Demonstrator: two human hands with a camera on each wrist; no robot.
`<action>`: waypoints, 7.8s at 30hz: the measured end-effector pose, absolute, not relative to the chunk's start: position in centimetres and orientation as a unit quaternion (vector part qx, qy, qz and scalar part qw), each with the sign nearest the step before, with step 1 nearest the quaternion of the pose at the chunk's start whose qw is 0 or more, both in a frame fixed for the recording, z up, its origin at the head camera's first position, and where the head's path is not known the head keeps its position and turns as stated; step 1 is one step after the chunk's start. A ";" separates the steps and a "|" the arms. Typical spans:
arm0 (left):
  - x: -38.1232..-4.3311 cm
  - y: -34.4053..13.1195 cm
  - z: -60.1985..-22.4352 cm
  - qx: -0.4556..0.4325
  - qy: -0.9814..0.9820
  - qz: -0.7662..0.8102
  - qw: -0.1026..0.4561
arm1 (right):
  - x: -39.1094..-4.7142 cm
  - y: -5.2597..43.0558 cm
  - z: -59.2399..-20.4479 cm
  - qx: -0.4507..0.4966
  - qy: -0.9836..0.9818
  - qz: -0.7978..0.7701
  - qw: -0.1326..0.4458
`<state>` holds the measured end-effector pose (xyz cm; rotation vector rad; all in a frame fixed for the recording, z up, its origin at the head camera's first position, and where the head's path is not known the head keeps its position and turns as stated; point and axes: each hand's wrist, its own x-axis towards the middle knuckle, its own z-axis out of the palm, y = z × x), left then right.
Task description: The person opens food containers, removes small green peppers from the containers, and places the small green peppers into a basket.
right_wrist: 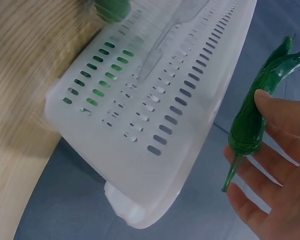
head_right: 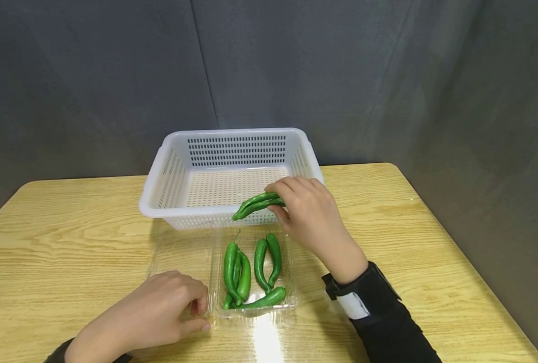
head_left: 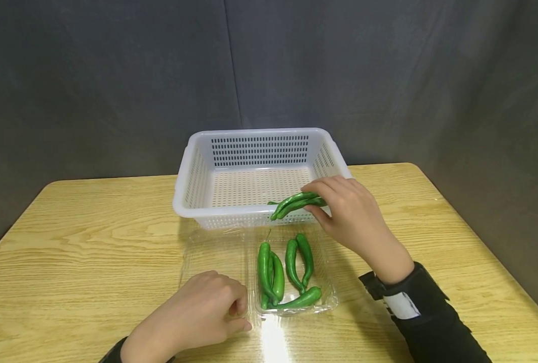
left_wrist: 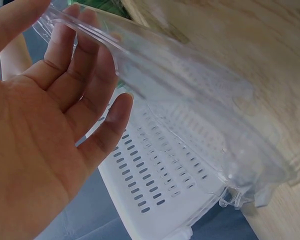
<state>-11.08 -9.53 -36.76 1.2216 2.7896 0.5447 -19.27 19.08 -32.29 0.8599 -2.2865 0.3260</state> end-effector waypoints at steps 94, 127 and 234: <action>-11.1 -9.4 -36.9 0.395 0.902 0.173 0.025 | -20.5 20.2 -33.1 0.277 -0.906 0.134 0.289; -11.1 -9.5 -36.9 0.393 0.902 0.177 0.035 | -18.5 17.0 -33.0 0.489 -0.815 0.133 0.281; -11.2 -9.5 -36.9 0.397 0.901 0.170 0.028 | -17.3 13.6 -36.5 0.485 -0.867 0.040 0.109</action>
